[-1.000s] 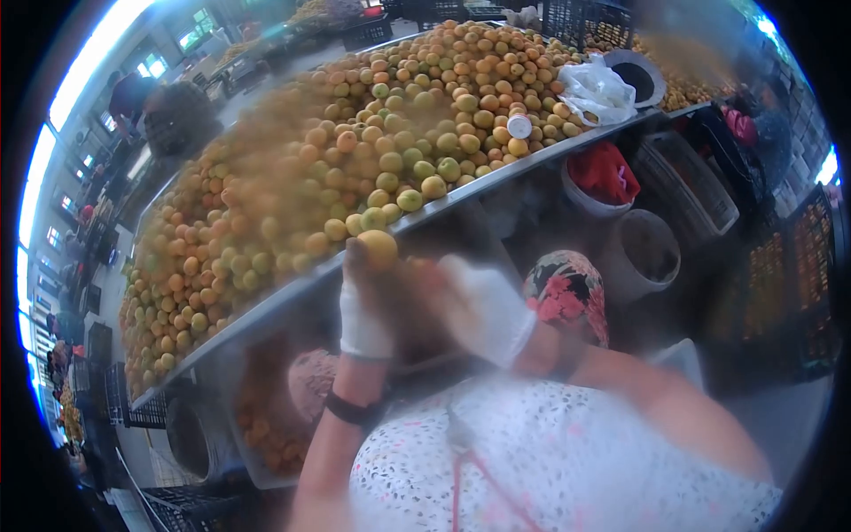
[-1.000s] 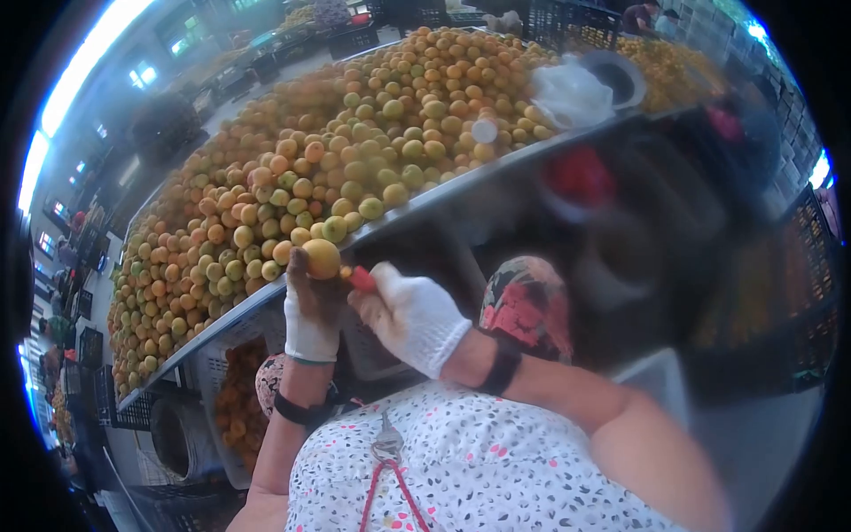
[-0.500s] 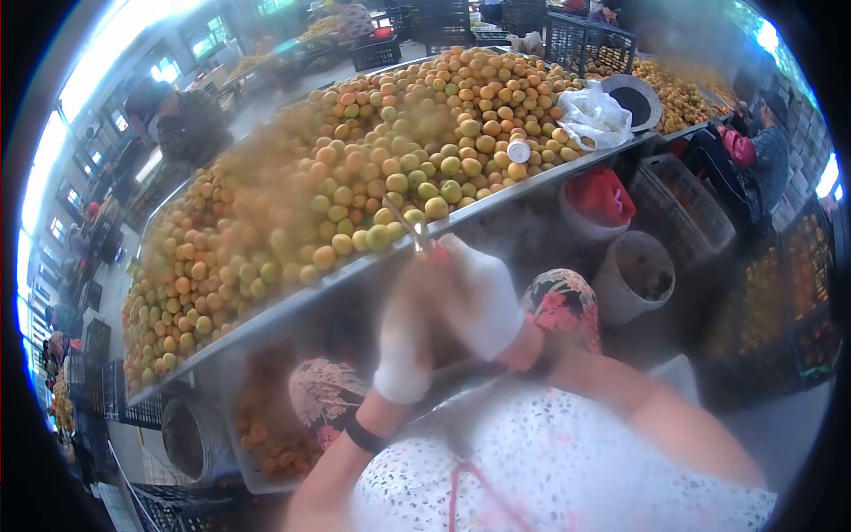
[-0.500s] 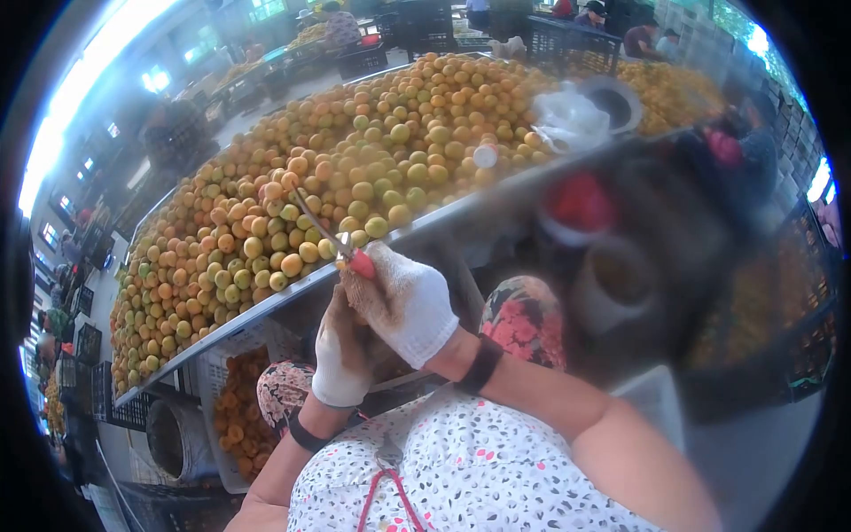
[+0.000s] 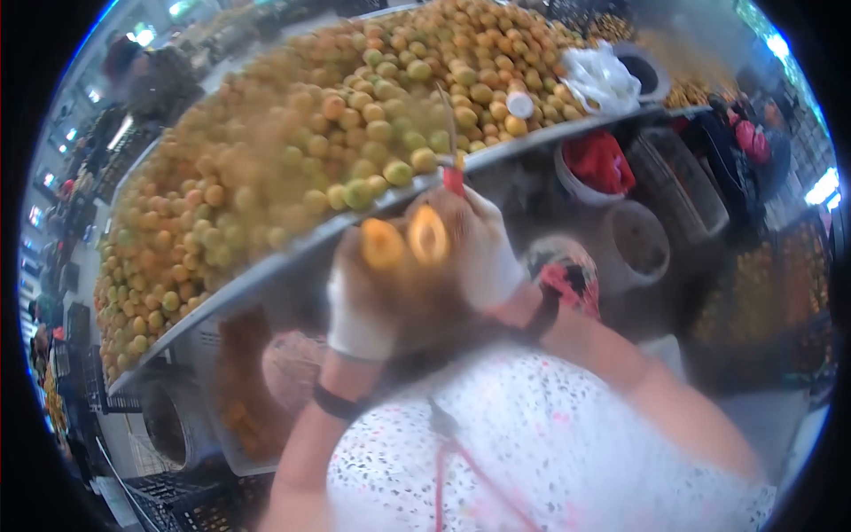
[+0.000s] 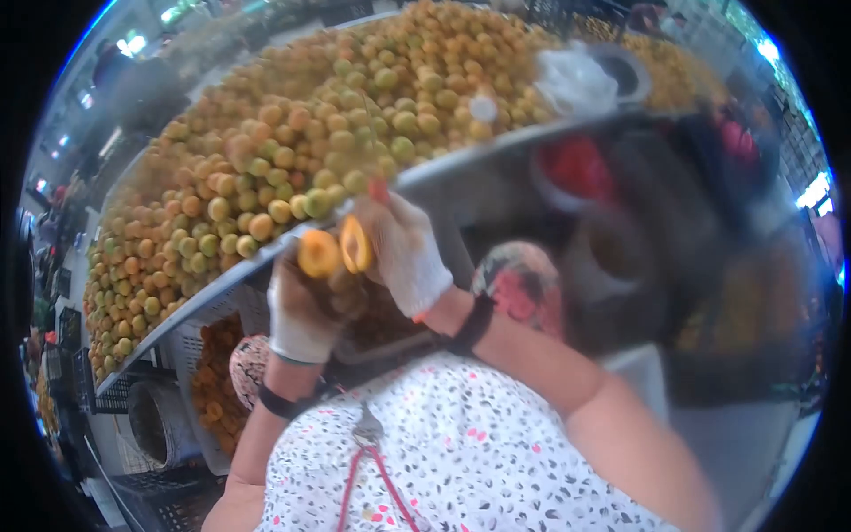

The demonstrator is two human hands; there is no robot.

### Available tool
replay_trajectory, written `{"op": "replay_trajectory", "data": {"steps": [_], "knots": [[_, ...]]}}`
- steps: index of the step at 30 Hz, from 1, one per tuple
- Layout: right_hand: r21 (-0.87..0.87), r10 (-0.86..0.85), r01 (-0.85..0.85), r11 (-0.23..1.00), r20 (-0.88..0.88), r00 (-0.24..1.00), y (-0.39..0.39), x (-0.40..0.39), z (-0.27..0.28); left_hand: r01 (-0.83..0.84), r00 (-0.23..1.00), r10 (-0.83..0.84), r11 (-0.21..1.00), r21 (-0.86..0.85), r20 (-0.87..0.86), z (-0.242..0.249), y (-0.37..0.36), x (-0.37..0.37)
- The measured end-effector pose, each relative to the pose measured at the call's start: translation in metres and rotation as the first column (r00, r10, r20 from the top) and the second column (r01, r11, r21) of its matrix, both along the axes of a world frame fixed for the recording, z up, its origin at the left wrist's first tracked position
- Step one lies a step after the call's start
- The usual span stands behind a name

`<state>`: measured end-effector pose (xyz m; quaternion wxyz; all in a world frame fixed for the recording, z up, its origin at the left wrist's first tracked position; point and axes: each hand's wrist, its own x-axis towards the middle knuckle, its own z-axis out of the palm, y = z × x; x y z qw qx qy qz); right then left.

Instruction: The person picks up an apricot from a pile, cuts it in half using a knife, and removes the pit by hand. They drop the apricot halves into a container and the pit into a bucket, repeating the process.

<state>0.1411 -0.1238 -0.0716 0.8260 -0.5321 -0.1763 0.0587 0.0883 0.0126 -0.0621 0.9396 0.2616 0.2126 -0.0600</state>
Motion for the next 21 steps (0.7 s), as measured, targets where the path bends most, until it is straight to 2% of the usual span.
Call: {"op": "replay_trajectory", "data": {"steps": [2, 3, 4, 5, 8, 9, 10, 12, 13, 15, 16, 18, 19, 21], "knots": [[0.068, -0.089, 0.079, 0.995, 0.154, 0.984, -0.004, 0.001, -0.004, 0.022, 0.97, -0.057, 0.989, 0.145, 0.238, -0.006, 0.004, 0.002], [0.061, -0.104, 0.096, 0.994, 0.144, 0.984, -0.008, 0.004, 0.003, 0.009, 0.976, -0.032, 0.995, 0.103, 0.216, -0.013, 0.01, 0.002], [0.074, 0.058, -0.056, 0.996, -0.027, 0.998, -0.011, 0.006, 0.014, -0.009, 0.981, -0.004, 0.998, 0.063, 0.194, -0.019, 0.012, 0.0], [0.115, 0.222, -0.203, 0.972, -0.189, 0.957, -0.013, 0.006, 0.021, 0.009, 0.995, -0.021, 0.993, 0.114, 0.102, 0.01, -0.003, -0.008], [0.068, 0.175, -0.165, 0.984, -0.197, 0.965, -0.013, 0.0, 0.024, 0.049, 0.991, -0.058, 0.996, 0.072, 0.121, -0.01, 0.009, -0.01], [0.09, 0.179, -0.165, 0.982, -0.19, 0.965, -0.013, -0.001, 0.02, 0.093, 0.973, -0.112, 0.991, 0.099, 0.204, -0.004, 0.007, -0.013], [0.092, 0.182, -0.167, 0.982, -0.181, 0.967, -0.014, -0.002, 0.023, 0.09, 0.971, -0.11, 0.991, 0.103, 0.212, -0.005, 0.008, -0.012], [-0.013, 0.111, -0.114, 0.993, -0.132, 0.985, -0.018, -0.005, 0.028, 0.094, 0.964, -0.107, 0.994, 0.063, 0.242, -0.006, 0.011, -0.009], [-0.009, 0.114, -0.116, 0.993, -0.127, 0.985, -0.019, -0.009, 0.031, 0.092, 0.963, -0.106, 0.993, 0.068, 0.246, -0.004, 0.009, -0.012], [0.08, 0.138, -0.123, 0.989, -0.221, 0.965, -0.022, -0.015, 0.036, -0.007, 0.993, -0.008, 0.992, 0.129, 0.114, 0.008, 0.001, -0.02], [0.082, 0.139, -0.123, 0.989, -0.219, 0.966, -0.022, -0.016, 0.037, -0.007, 0.993, -0.008, 0.991, 0.131, 0.116, 0.006, 0.001, -0.021], [0.052, 0.111, -0.103, 0.993, -0.187, 0.976, -0.023, -0.017, 0.037, 0.027, 0.985, -0.074, 0.958, 0.285, 0.154, 0.001, 0.003, -0.023], [0.053, 0.114, -0.106, 0.993, -0.187, 0.976, -0.023, -0.017, 0.034, 0.024, 0.985, -0.07, 0.958, 0.286, 0.155, 0.001, 0.003, -0.025], [0.076, 0.083, -0.079, 0.994, -0.062, 0.995, -0.02, -0.015, 0.027, 0.087, 0.95, -0.142, 0.975, 0.204, 0.277, 0.002, 0.004, -0.028]]}}
